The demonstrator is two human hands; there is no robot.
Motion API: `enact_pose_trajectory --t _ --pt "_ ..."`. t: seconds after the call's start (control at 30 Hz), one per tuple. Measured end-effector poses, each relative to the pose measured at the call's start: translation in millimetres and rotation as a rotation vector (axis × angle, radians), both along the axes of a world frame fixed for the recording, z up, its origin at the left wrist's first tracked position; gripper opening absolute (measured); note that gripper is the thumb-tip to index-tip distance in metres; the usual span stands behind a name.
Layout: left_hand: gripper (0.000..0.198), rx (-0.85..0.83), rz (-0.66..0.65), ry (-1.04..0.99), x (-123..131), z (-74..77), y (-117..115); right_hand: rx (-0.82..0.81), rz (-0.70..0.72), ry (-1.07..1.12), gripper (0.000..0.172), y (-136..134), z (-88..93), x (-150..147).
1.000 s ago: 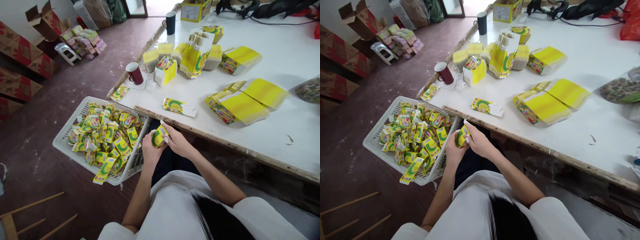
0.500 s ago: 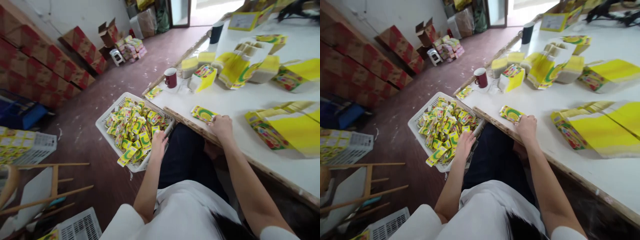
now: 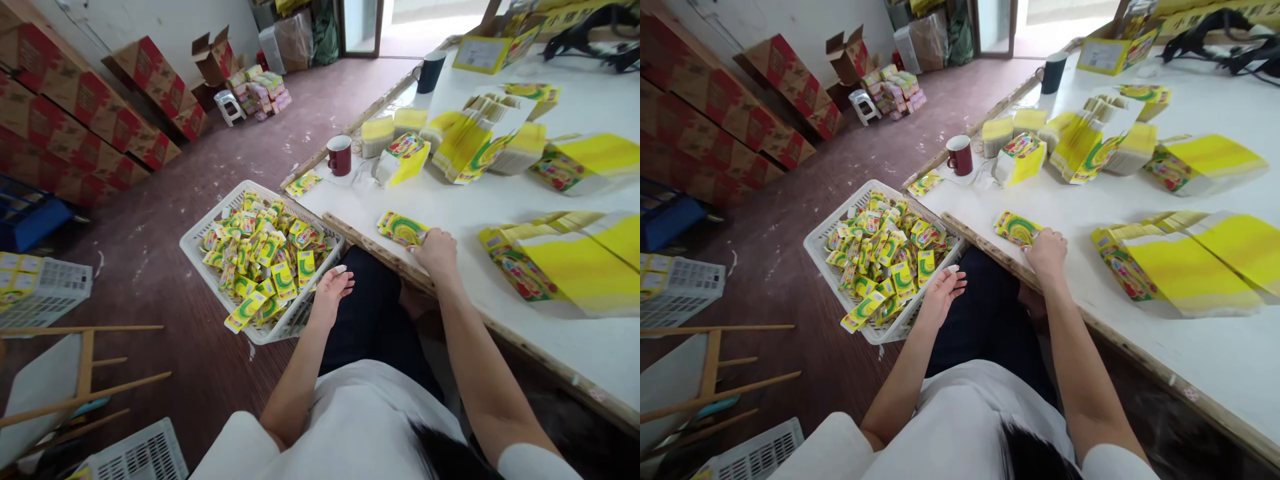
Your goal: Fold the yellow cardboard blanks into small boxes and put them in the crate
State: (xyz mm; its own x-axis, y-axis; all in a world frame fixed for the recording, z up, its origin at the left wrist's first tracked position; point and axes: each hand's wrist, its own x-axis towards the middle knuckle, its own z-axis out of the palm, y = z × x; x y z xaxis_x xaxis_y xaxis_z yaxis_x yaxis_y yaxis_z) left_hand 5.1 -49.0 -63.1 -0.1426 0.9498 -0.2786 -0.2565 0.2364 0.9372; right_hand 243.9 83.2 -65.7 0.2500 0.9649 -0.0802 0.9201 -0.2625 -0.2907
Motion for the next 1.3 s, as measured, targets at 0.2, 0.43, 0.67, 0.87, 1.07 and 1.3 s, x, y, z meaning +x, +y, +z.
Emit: enact_pose_trajectory --t 0.2,0.43,0.67,0.87,1.07,1.3 --pt "0.077 -0.032 -0.050 -0.090 13 -0.4 -4 0.175 -0.041 0.309 0.033 -27 22.2 -5" --pt "0.089 0.258 0.035 -0.082 42 23.9 3 0.082 0.494 0.974 0.020 -109 44.9 -54" --pt "0.076 0.251 0.262 -0.090 40 33.4 6 0.006 0.450 1.374 0.046 -146 34.3 -90" --pt "0.064 0.234 0.201 0.113 38 21.0 -6 0.125 0.419 1.312 0.023 -133 38.9 -66" --pt "0.058 0.276 0.165 0.198 17 29.8 -9 0.399 0.442 0.952 0.017 -129 46.4 -30" --pt "0.089 0.375 -0.399 0.823 18 58.7 -15 0.441 0.719 0.513 0.024 -137 60.9 -19"
